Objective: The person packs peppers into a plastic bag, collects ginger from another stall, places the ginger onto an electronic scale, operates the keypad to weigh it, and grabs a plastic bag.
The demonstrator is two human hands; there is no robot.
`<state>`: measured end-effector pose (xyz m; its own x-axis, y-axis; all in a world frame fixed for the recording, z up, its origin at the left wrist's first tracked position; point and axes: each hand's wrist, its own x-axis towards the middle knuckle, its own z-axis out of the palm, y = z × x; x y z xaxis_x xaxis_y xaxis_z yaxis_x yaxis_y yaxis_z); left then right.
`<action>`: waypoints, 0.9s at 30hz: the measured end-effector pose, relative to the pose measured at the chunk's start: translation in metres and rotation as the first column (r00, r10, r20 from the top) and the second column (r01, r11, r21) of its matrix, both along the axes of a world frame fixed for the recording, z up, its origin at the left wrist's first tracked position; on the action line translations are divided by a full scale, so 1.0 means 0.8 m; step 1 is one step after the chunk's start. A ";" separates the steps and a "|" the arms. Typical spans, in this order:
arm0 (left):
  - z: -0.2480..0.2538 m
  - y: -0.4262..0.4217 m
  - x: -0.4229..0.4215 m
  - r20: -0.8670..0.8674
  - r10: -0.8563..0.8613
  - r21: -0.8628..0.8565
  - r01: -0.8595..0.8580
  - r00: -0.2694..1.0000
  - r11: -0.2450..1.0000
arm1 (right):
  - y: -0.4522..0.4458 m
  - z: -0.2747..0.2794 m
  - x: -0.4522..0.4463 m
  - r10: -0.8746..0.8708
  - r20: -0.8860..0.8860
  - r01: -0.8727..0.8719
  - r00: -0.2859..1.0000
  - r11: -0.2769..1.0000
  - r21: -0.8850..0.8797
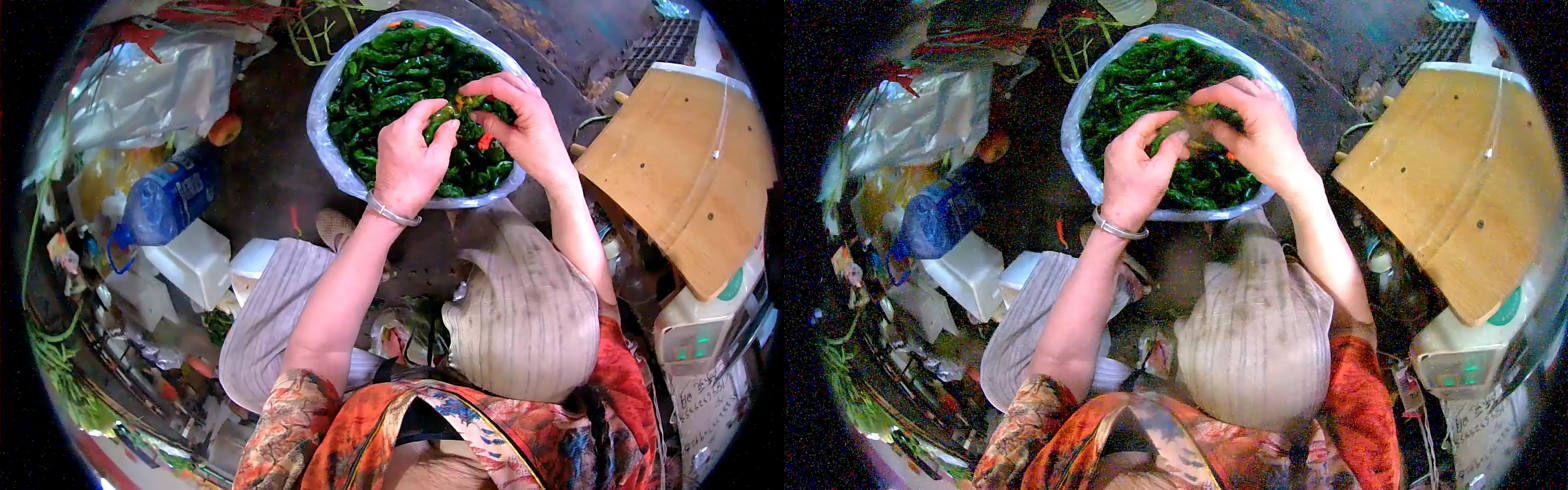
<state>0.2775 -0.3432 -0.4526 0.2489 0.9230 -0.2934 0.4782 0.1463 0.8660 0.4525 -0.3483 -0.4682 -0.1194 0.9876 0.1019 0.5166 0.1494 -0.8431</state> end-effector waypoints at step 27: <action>-0.083 0.024 -0.147 -0.430 0.427 0.462 -0.213 0.796 0.861 | -0.056 -0.106 0.038 -0.520 0.236 0.568 0.821 0.786 -0.242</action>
